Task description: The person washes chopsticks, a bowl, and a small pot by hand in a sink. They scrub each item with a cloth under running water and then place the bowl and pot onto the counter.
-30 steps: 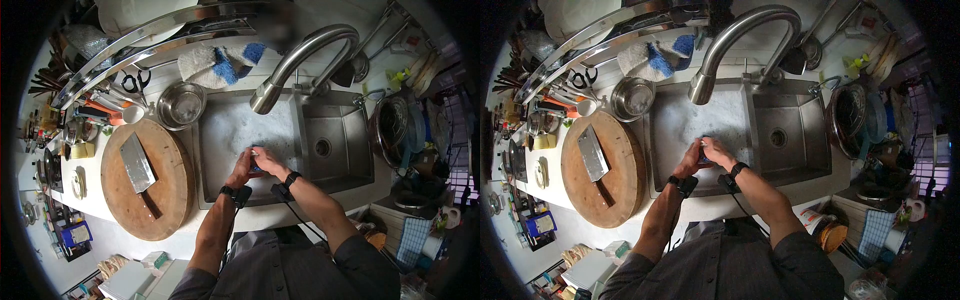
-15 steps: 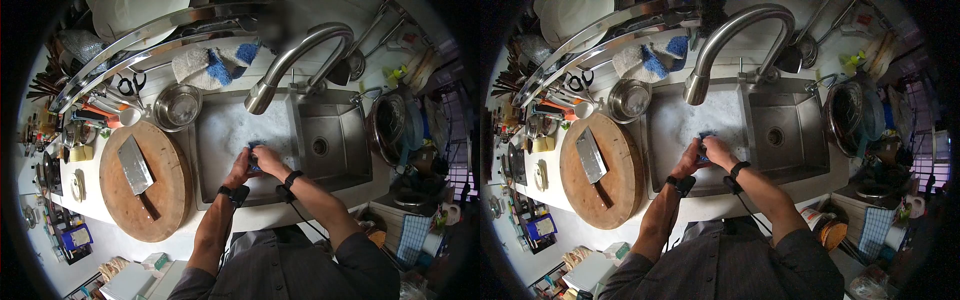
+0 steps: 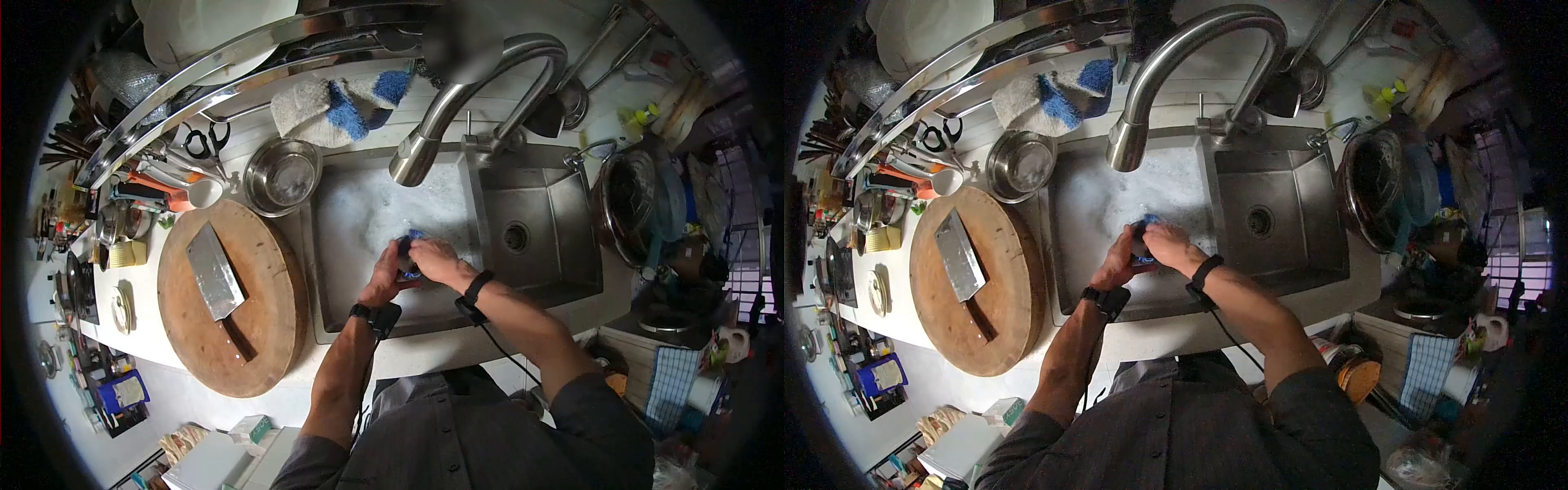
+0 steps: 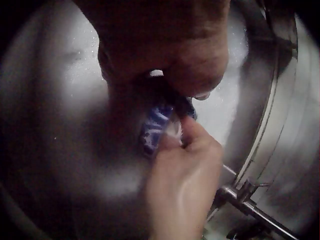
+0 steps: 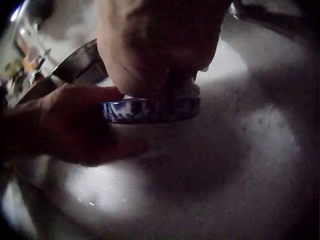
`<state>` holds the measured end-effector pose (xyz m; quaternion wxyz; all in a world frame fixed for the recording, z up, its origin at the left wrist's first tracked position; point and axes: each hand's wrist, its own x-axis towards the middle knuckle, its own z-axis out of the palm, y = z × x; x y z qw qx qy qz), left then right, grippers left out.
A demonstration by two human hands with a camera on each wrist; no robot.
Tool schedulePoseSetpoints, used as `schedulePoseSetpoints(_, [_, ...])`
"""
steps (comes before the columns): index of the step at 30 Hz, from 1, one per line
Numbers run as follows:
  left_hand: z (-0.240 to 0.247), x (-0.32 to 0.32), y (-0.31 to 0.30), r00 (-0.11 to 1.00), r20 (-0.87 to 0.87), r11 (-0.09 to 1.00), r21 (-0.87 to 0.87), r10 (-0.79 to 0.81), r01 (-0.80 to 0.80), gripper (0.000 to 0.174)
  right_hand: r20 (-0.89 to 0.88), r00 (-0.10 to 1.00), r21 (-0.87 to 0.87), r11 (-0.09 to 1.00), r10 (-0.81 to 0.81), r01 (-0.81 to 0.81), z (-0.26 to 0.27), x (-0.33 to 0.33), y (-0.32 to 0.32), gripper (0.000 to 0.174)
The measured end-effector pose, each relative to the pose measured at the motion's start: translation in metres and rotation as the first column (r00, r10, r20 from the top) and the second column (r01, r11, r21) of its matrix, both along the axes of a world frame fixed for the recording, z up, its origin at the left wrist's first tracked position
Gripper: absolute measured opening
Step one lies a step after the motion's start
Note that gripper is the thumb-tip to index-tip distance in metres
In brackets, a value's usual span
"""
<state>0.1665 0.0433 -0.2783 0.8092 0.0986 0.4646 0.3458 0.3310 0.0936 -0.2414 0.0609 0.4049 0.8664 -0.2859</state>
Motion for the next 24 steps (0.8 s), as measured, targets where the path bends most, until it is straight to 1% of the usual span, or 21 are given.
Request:
schedulePoseSetpoints(1, [-0.002,0.001,0.000,1.000,0.010,1.000,-0.008,0.002,-0.002,0.067,-0.051,0.991,0.067,0.990,-0.122,0.126,0.006,-0.004,-0.002,0.023])
schedulePoseSetpoints(2, [-0.005,0.002,-0.001,1.000,0.019,1.000,-0.018,0.007,-0.007,0.066,-0.187,0.952,0.083,0.962,-0.243,0.262,-0.014,-0.009,-0.003,0.025])
schedulePoseSetpoints(3, [-0.008,0.003,-0.003,1.000,0.019,1.000,-0.021,0.008,-0.007,0.066,-0.187,0.952,0.079,0.962,-0.243,0.261,-0.014,-0.017,-0.005,0.025])
schedulePoseSetpoints(4, [-0.011,0.005,-0.001,0.999,0.035,0.998,-0.058,0.035,-0.033,0.066,-0.223,0.829,-0.213,0.856,-0.512,0.472,-0.011,-0.028,-0.004,0.026])
schedulePoseSetpoints(5, [-0.013,0.006,0.001,0.997,0.051,0.994,-0.095,0.061,-0.056,0.065,-0.170,0.647,-0.487,0.634,-0.743,0.601,-0.006,-0.033,-0.003,0.028])
schedulePoseSetpoints(6, [-0.014,0.005,0.003,0.997,0.051,0.994,-0.094,0.060,-0.055,0.065,-0.170,0.646,-0.486,0.634,-0.744,0.602,0.001,-0.032,-0.002,0.028])
schedulePoseSetpoints(9, [-0.009,-0.005,0.003,0.993,0.098,0.996,-0.065,0.067,-0.060,0.065,-0.164,0.858,-0.518,0.782,-0.487,0.346,0.026,-0.026,-0.002,0.029])
schedulePoseSetpoints(10, [-0.004,-0.009,0.002,0.995,0.066,0.997,-0.020,0.080,-0.078,0.066,-0.270,0.864,-0.499,0.829,-0.425,0.252,0.022,-0.020,-0.004,0.030])
schedulePoseSetpoints(11, [0.001,-0.010,0.002,0.995,0.036,0.995,0.026,0.093,-0.094,0.066,-0.271,0.864,-0.498,0.830,-0.424,0.252,0.022,-0.015,-0.002,0.030])
schedulePoseSetpoints(12, [0.004,-0.011,0.002,0.995,0.036,0.995,0.027,0.095,-0.096,0.066,-0.239,0.921,-0.425,0.886,-0.308,0.186,0.025,-0.013,0.000,0.030])
schedulePoseSetpoints(13, [0.008,-0.012,0.000,0.995,-0.026,0.992,0.081,0.097,-0.094,0.067,-0.196,0.962,-0.354,0.929,-0.189,0.110,0.028,-0.010,0.002,0.031])
schedulePoseSetpoints(14, [0.011,-0.013,-0.004,0.991,-0.090,0.987,0.133,0.102,-0.089,0.068,-0.147,0.968,-0.383,0.914,-0.203,0.133,0.032,-0.004,0.005,0.032])
schedulePoseSetpoints(15, [0.015,-0.014,-0.007,0.990,-0.092,0.987,0.132,0.104,-0.091,0.068,-0.149,0.968,-0.384,0.914,-0.201,0.130,0.024,0.000,0.010,0.032])
schedulePoseSetpoints(17, [0.019,-0.016,-0.011,0.991,-0.054,0.981,0.161,0.120,-0.110,0.070,-0.066,0.978,-0.254,0.951,-0.200,0.178,-0.001,0.009,0.021,0.027])
schedulePoseSetpoints(18, [0.017,-0.017,-0.012,0.991,-0.057,0.981,0.160,0.122,-0.112,0.070,0.006,0.985,-0.152,0.974,-0.172,0.171,0.004,0.010,0.025,0.023])
schedulePoseSetpoints(19, [0.015,-0.019,-0.012,0.991,-0.041,0.987,0.098,0.130,-0.125,0.072,0.003,0.986,-0.152,0.974,-0.168,0.167,0.009,0.009,0.029,0.023])
schedulePoseSetpoints(20, [0.013,-0.021,-0.012,0.990,-0.026,0.990,0.036,0.140,-0.139,0.075,0.020,0.971,-0.021,0.971,-0.238,0.239,0.013,0.009,0.033,0.022])
schedulePoseSetpoints(21, [0.009,-0.024,-0.015,0.989,-0.029,0.989,0.032,0.142,-0.141,0.075,0.027,0.950,0.107,0.946,-0.310,0.305,0.014,0.009,0.034,0.021])
schedulePoseSetpoints(22, [0.005,-0.028,-0.016,0.983,0.053,0.983,0.044,0.176,-0.178,0.070,0.028,0.951,0.192,0.935,-0.309,0.298,0.002,0.012,0.037,0.022])
schedulePoseSetpoints(23, [0.001,-0.031,-0.017,0.969,0.136,0.975,0.052,0.207,-0.216,0.065,0.024,0.952,0.190,0.936,-0.306,0.296,-0.009,0.016,0.039,0.022])
schedulePoseSetpoints(24, [-0.007,-0.033,-0.018,0.968,0.131,0.974,0.050,0.212,-0.220,0.065,-0.001,0.938,0.281,0.901,-0.345,0.332,-0.022,0.019,0.039,0.021])
